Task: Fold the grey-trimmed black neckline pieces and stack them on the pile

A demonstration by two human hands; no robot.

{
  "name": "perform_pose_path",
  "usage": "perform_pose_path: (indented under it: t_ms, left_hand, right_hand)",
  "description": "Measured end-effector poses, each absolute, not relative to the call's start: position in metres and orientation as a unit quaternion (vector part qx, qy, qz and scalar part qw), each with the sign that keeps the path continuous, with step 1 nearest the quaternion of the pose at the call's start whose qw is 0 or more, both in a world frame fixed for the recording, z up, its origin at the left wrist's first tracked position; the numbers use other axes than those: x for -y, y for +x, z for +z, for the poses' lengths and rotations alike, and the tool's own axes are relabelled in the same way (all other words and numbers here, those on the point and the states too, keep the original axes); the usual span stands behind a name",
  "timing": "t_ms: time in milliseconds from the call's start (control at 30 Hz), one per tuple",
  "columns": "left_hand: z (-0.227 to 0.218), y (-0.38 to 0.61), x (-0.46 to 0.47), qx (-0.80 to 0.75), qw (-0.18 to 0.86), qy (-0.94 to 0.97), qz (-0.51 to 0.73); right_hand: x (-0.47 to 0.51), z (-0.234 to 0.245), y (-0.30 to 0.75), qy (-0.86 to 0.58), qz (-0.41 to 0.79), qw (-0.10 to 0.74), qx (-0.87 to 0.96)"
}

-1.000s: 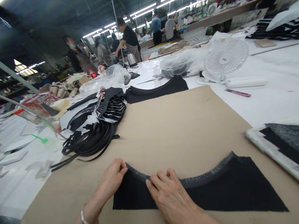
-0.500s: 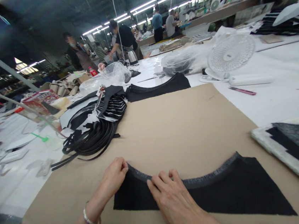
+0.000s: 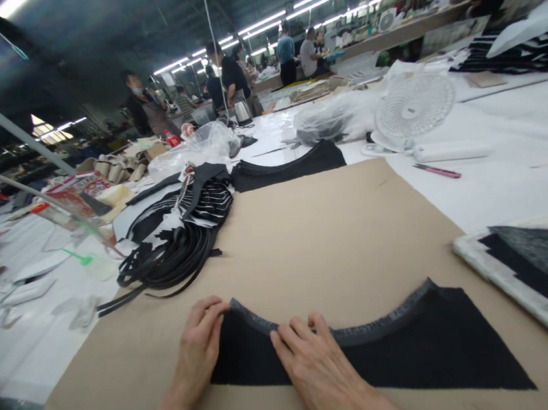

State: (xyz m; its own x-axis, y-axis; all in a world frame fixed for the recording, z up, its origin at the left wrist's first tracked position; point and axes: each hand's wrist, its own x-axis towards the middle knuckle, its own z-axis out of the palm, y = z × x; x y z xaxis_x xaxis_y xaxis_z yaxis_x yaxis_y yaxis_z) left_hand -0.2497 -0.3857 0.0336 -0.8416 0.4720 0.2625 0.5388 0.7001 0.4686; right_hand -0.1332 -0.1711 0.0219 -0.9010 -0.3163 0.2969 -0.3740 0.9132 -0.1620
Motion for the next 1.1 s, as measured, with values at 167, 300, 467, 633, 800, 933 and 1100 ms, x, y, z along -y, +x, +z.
perform_pose_path:
  t_ms: [167,300,467,633,800,933,1100]
  left_hand:
    - [0.024,-0.241,0.400,0.880,0.023,-0.449,-0.153]
    - [0.019,-0.232,0.406,0.893,0.046,-0.427,-0.132]
    - [0.025,-0.210,0.412,0.893,0.054,-0.412,-0.175]
    - [0.046,-0.214,0.404,0.916,-0.016,-0.315,-0.248]
    - [0.062,-0.240,0.390,0.906,-0.109,-0.342,-0.223]
    - [0.065,-0.254,0.387,0.895,-0.145,-0.365,-0.211]
    - [0.063,-0.262,0.389,0.881,-0.164,-0.383,-0.225]
  right_hand:
    - [0.174,0.016,-0.130,0.171,0.106,0.151,0.968]
    - [0.172,0.019,-0.130,0.170,0.109,0.152,0.968]
    - [0.176,0.048,-0.137,0.146,0.180,0.117,0.966]
    - [0.207,0.065,-0.153,0.122,0.208,0.055,0.969]
    - [0.232,0.058,-0.171,0.063,0.204,-0.007,0.977]
    - [0.233,0.055,-0.181,0.049,0.221,-0.027,0.974]
    - [0.227,0.052,-0.186,0.058,0.243,-0.026,0.968]
